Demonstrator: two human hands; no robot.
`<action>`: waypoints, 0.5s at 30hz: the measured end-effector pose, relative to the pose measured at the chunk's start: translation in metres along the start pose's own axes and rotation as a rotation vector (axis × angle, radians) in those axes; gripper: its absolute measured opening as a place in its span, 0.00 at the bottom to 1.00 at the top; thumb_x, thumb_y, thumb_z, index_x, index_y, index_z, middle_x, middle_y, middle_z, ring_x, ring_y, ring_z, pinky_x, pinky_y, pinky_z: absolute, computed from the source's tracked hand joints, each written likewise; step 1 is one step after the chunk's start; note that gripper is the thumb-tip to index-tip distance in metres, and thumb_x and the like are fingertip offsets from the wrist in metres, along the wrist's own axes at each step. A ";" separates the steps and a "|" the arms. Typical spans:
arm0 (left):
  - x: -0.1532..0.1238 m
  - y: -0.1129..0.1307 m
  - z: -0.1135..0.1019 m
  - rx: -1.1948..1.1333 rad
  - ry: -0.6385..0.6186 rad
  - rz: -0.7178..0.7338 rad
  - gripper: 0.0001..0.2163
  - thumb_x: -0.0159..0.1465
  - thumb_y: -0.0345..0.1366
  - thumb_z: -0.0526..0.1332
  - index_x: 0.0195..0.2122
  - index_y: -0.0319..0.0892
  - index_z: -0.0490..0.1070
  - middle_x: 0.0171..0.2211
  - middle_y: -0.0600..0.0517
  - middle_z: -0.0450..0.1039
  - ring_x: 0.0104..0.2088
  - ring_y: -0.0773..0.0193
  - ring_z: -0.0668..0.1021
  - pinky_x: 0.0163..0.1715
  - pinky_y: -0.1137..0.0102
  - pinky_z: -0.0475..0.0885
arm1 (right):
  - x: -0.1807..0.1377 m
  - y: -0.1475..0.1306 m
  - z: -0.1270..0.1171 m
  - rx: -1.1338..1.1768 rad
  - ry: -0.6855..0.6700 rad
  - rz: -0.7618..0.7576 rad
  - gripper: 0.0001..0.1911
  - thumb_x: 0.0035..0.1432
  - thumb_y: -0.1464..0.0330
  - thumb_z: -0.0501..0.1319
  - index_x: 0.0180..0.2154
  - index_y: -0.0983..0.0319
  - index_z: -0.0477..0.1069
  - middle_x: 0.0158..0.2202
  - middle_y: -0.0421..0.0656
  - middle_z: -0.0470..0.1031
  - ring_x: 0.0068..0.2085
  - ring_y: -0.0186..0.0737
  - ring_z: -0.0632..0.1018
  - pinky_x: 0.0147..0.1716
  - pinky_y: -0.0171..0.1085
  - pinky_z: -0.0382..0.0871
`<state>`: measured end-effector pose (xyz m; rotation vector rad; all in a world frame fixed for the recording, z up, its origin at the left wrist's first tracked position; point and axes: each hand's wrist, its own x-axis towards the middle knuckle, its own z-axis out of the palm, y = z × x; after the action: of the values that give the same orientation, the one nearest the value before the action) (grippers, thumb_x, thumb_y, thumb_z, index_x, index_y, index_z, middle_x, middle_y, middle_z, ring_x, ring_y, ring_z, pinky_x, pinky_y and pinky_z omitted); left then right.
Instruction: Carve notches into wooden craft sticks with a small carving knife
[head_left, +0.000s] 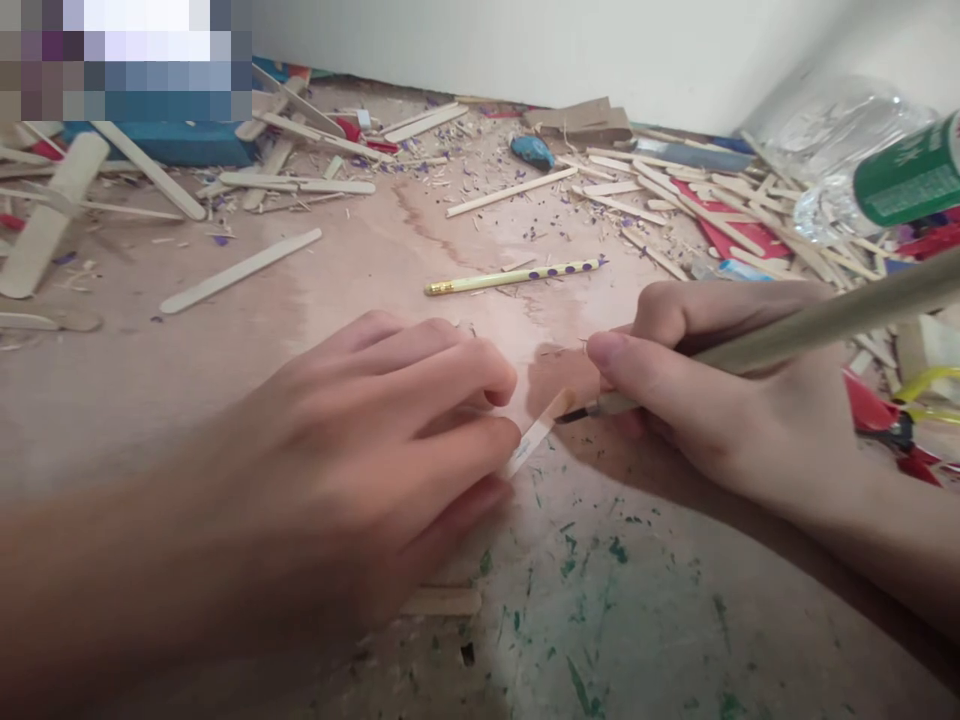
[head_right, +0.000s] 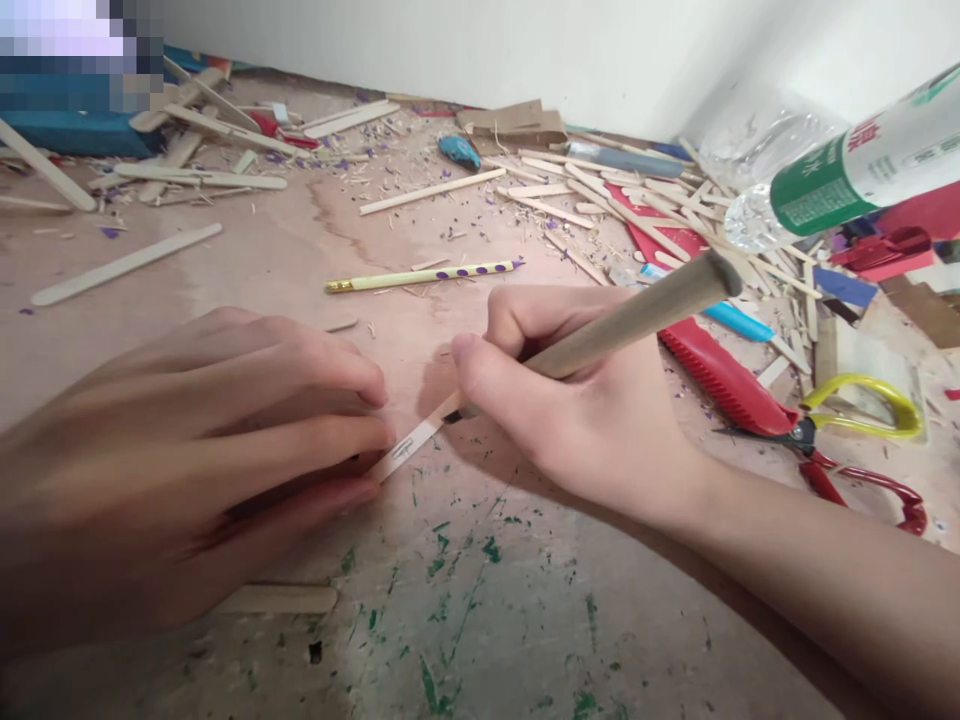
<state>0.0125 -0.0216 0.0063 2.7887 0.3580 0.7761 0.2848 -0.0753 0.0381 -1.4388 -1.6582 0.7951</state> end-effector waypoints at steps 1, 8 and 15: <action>-0.001 0.000 0.000 0.003 0.002 0.000 0.12 0.89 0.33 0.60 0.48 0.44 0.82 0.53 0.49 0.88 0.51 0.54 0.87 0.55 0.53 0.82 | 0.000 0.000 0.001 0.009 0.010 -0.001 0.28 0.74 0.74 0.74 0.21 0.57 0.70 0.18 0.36 0.68 0.20 0.31 0.63 0.20 0.40 0.50; -0.008 -0.004 -0.005 0.053 -0.096 -0.111 0.20 0.90 0.50 0.55 0.72 0.48 0.78 0.72 0.47 0.83 0.67 0.42 0.87 0.67 0.44 0.85 | -0.001 0.001 0.001 0.077 0.004 -0.003 0.27 0.76 0.67 0.79 0.24 0.55 0.75 0.21 0.36 0.75 0.23 0.33 0.70 0.22 0.40 0.60; -0.006 -0.006 -0.003 0.059 -0.161 -0.082 0.24 0.91 0.50 0.53 0.77 0.45 0.78 0.82 0.37 0.77 0.78 0.32 0.83 0.80 0.25 0.77 | -0.011 -0.010 0.009 0.096 -0.028 0.034 0.27 0.77 0.68 0.78 0.25 0.56 0.74 0.21 0.34 0.74 0.22 0.31 0.69 0.22 0.38 0.61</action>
<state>0.0045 -0.0171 0.0045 2.8465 0.4691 0.5269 0.2724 -0.0874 0.0408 -1.3987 -1.5983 0.9054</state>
